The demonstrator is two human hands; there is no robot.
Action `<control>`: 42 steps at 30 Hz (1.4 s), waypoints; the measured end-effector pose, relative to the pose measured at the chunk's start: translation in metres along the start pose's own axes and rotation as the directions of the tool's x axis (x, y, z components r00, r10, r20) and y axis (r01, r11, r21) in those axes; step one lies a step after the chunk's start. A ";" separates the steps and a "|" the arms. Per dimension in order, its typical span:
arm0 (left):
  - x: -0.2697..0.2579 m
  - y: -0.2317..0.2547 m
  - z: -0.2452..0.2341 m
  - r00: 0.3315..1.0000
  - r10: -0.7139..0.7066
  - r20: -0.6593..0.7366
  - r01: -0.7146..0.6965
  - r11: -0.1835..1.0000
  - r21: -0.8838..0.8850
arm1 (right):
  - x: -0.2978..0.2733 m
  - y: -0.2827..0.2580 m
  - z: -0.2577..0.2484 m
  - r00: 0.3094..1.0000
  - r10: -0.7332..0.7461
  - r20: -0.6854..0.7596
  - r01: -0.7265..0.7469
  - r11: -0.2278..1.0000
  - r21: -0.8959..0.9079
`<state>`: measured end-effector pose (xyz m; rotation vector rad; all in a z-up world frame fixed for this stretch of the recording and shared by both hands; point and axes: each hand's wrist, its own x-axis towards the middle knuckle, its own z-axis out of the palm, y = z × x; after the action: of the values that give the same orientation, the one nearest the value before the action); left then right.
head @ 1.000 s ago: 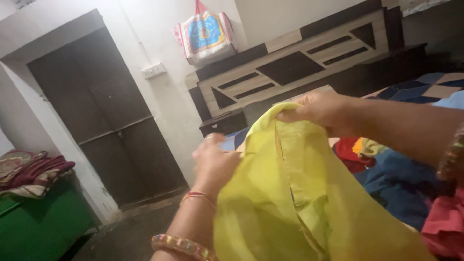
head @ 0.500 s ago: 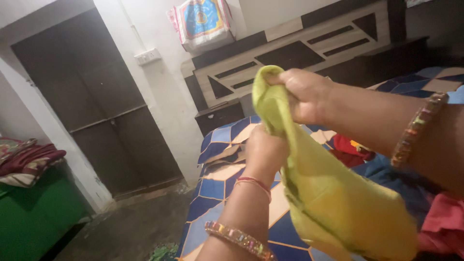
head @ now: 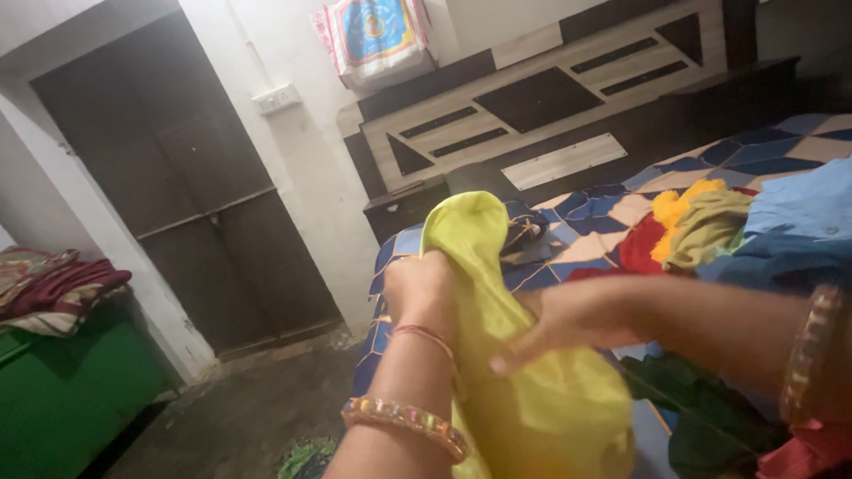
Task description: The person folds a yellow garment on a bed, then folds a dark green garment, and finally begins folding a pink garment. The folded items are placed on the bed among other clothes.
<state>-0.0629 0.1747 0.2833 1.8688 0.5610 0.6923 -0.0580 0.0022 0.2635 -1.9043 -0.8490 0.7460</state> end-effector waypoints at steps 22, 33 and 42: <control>-0.046 -0.219 0.103 0.646 -0.147 0.749 -0.463 0.704 0.538 | 0.034 0.272 -0.047 0.789 0.146 -0.596 -0.356 0.900 -0.251; -0.119 -0.227 0.135 0.555 -0.466 0.689 -0.558 0.406 0.724 | -0.029 0.298 0.059 0.959 0.108 -0.261 -0.277 0.537 -0.797; -0.100 -0.257 0.157 0.469 -0.206 0.859 -0.789 0.339 0.512 | -0.023 0.344 0.030 0.871 -0.087 -0.483 -0.190 0.848 -0.494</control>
<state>-0.0460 0.1008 -0.0251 3.1205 -0.3114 -0.5830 -0.0059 -0.1268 -0.0529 -2.4682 -0.7137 0.0100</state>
